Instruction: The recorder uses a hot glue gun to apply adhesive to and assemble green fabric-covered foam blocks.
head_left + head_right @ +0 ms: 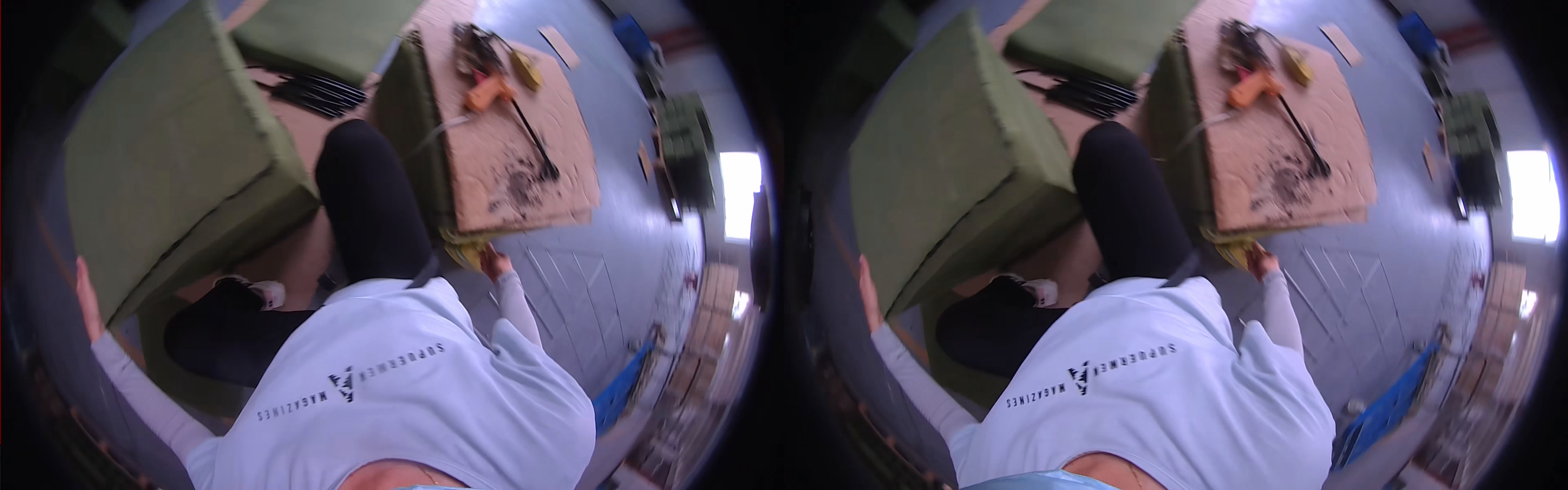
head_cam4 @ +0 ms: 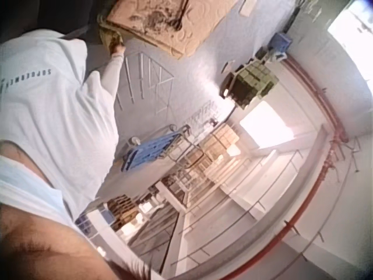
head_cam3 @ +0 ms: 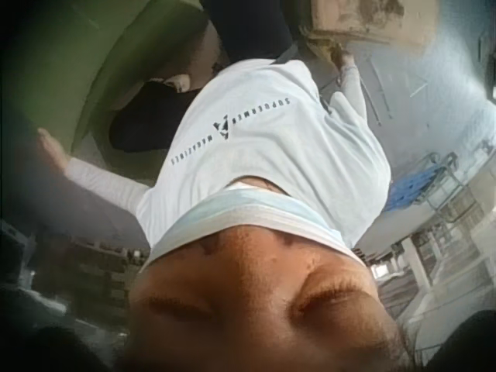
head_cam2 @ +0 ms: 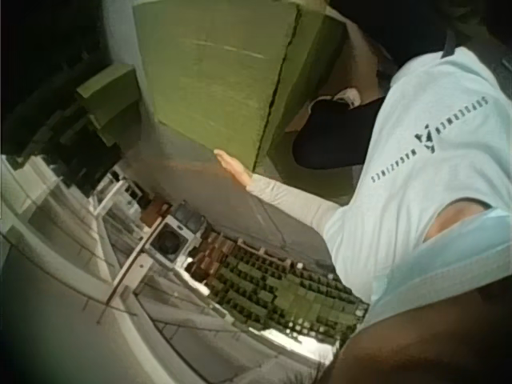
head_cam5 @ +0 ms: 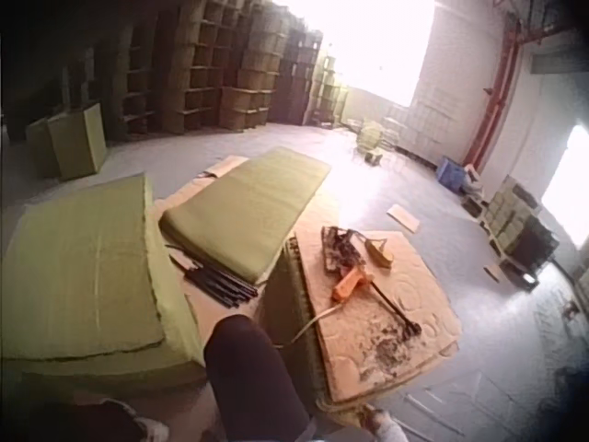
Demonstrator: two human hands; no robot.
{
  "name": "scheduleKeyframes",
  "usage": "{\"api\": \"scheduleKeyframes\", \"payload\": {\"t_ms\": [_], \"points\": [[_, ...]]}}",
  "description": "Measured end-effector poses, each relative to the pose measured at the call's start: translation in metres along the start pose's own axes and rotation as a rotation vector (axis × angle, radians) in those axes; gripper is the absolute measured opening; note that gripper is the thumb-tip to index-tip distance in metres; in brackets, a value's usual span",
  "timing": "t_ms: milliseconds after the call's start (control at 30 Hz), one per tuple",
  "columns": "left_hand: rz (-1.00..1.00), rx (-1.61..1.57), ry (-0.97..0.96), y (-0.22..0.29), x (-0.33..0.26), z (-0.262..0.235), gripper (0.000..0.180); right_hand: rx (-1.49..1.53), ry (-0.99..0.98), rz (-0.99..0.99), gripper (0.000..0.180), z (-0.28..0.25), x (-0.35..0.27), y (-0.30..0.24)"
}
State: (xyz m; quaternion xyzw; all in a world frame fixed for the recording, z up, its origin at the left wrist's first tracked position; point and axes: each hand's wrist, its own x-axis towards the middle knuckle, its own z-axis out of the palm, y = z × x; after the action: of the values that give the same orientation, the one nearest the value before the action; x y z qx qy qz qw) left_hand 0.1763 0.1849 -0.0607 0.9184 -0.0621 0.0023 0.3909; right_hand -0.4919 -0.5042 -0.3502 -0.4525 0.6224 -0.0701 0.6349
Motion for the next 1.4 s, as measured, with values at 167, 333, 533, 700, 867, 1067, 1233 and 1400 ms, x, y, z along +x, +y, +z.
{"api": "scheduleKeyframes", "payload": {"t_ms": [167,333,533,700,867,1067,1233,1400], "points": [[0.005,-0.007,-0.037,-0.017,-0.001,0.010,0.071,-0.288,0.040,-0.028,0.018,-0.033,-0.006,-0.021],[0.015,-0.020,-0.023,-0.005,-0.006,0.013,0.073,-0.389,0.145,-0.324,0.016,-0.010,-0.083,-0.154],[0.022,0.006,0.031,0.006,-0.010,0.017,0.072,-0.015,-0.346,-0.694,0.022,0.182,-0.153,-0.265],[-0.016,0.087,0.065,0.017,-0.013,0.019,0.069,0.319,-1.053,-0.611,0.023,0.264,-0.186,-0.325],[0.237,0.467,0.442,0.102,-0.056,0.023,0.055,0.276,-1.036,-0.757,0.021,0.296,-0.239,-0.313],[0.910,0.038,0.205,0.257,-0.167,0.127,0.079,0.228,-1.540,-0.673,0.052,0.342,-0.316,-0.269],[0.917,-0.329,0.165,0.349,-0.202,0.214,0.090,0.381,-1.490,-1.102,0.085,0.381,-0.345,-0.298],[1.164,-0.357,0.206,0.361,-0.185,0.212,0.090,0.486,-1.460,-1.159,0.098,0.379,-0.346,-0.286]]}}
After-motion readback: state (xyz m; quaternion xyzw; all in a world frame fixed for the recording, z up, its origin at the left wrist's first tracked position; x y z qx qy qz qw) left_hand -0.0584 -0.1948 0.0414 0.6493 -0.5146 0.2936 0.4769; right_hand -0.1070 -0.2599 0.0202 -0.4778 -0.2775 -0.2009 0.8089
